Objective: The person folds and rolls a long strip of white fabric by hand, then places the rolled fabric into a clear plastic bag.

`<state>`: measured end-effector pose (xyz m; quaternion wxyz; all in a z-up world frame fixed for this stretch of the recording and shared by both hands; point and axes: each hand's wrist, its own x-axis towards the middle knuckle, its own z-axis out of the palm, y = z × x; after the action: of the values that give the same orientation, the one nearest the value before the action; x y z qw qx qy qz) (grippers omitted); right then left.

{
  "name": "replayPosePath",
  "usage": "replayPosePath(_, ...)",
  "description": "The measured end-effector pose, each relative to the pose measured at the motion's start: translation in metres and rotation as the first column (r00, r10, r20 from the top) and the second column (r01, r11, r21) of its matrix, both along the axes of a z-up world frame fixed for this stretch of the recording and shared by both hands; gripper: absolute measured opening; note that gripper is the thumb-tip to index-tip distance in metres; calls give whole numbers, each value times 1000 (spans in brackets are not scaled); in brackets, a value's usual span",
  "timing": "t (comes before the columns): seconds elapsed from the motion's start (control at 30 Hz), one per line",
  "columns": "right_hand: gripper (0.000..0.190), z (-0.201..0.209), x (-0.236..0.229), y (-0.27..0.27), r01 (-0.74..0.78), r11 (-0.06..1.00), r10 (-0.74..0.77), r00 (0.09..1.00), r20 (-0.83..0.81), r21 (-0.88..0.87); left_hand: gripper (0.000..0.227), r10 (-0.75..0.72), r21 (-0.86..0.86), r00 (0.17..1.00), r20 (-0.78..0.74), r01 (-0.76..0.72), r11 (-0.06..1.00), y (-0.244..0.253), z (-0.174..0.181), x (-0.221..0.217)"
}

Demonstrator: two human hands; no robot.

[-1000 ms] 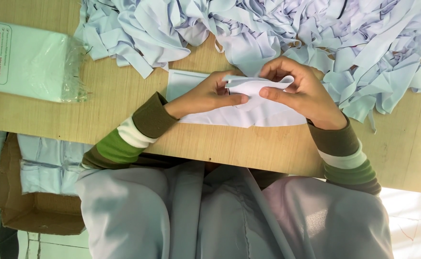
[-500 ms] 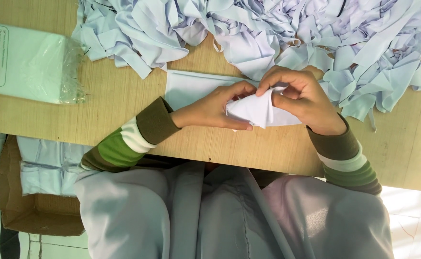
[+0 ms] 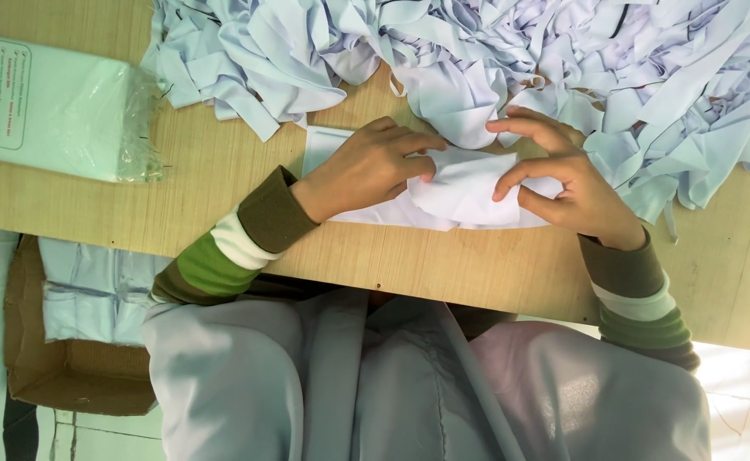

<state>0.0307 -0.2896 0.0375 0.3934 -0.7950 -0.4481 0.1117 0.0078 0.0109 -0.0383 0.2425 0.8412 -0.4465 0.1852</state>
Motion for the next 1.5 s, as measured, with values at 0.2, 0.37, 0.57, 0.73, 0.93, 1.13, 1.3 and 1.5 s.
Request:
replayPosePath(0.2, 22, -42, -8, -15, 168, 945, -157, 986, 59, -282, 16, 155, 108, 988, 12, -156, 982, -5, -24, 1)
replayPosePath(0.37, 21, -42, -12, -16, 201, 918, -228, 973, -39, -341, 14, 159, 153, 987, -25, -153, 976, -5, -17, -2)
replayPosePath(0.57, 20, -52, -14, -20, 205, 888, -214, 977, 26, -412, 14, 193, 199, 980, -47, -180, 963, 0, -6, -3)
replayPosePath(0.73, 16, -50, -15, -17, 195, 881, -163, 980, 111, -431, 12, 219, 254, 969, -114, -185, 949, 3, -3, -4)
replayPosePath(0.93, 26, -56, -15, -24, 297, 911, -241, 947, 214, -287, 20, 213, 115, 969, -127, -199, 973, 0, 18, -7)
replayPosePath(1.13, 20, -61, -20, -9, 296, 929, -255, 947, 197, -222, 20, 312, 188, 926, -215, -274, 943, 2, -6, -1)
replayPosePath(1.3, 28, -65, -19, -7, 328, 883, -260, 937, 233, -336, 8, 316, 173, 910, -267, -277, 945, 2, -9, 1)
replayPosePath(1.5, 34, -60, -18, -7, 332, 895, -287, 940, 184, -299, 10, 258, 94, 871, -417, -241, 966, 0, 4, 0)
